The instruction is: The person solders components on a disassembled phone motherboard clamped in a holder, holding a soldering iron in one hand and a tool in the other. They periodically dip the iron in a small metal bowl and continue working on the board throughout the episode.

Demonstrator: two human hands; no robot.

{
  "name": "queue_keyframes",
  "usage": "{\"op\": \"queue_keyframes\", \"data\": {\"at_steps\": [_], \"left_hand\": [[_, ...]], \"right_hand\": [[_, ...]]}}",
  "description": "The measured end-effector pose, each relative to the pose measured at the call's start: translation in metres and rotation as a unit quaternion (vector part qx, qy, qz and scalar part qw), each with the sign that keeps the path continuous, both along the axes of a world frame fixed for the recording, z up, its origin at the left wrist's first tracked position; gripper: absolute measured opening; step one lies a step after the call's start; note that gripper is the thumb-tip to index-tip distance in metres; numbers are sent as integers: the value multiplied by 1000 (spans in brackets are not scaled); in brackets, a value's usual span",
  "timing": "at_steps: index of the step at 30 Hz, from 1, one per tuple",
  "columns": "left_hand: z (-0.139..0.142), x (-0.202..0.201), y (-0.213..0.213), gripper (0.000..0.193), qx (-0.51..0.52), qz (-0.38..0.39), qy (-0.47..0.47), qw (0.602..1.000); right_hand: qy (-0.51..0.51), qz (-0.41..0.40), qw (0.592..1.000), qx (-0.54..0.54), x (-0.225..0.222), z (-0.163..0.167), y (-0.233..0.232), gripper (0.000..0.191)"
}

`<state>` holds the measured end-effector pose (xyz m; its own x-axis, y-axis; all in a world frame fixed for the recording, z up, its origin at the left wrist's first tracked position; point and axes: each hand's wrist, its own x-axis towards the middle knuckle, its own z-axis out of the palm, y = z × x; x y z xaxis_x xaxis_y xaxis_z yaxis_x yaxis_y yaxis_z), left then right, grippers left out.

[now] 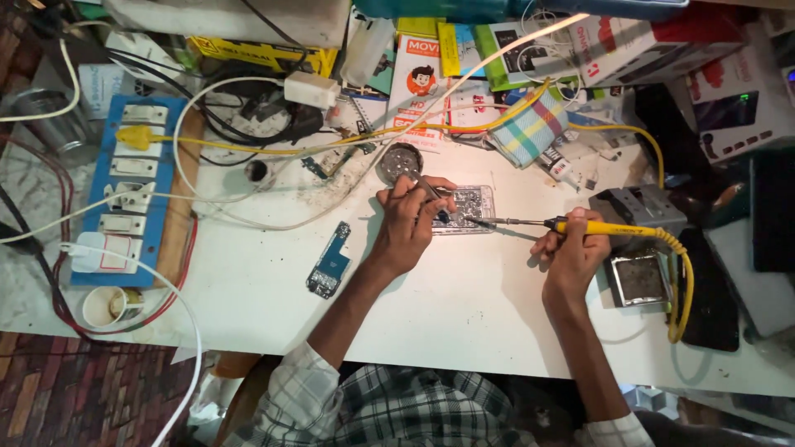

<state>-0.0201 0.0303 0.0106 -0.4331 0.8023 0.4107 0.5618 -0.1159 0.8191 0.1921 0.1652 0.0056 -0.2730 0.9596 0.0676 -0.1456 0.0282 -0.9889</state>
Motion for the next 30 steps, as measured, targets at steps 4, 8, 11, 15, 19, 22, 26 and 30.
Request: {"op": "queue_keyframes", "data": {"at_steps": [4,8,11,15,19,22,26,30], "left_hand": [[0,0,0,19,2,-2,-3,1000],[-1,1,0,21,-10,0,5,1000],[-1,1,0,22,-2,1,10,1000],[-1,2,2,21,-7,-4,-15,1000],[0,2,0,21,-10,-12,-17,1000],[2,2,-1,23,-22,-6,-14,1000],[3,4,1,23,-13,-2,-20,1000],[2,3,0,23,-11,-11,-23,1000]], "right_hand": [[8,-4,1000,-1,0,-3,2,22],[12,2,1000,1,2,-7,4,23],[13,-6,1000,-5,1,-8,6,24],[10,-7,1000,-11,1,-5,7,22],[-3,-8,1000,-17,1,-1,4,26],[0,0,1000,-21,-2,2,3,27],[21,-10,999,-37,0,7,3,29],[34,-6,999,-29,0,9,2,31]]}}
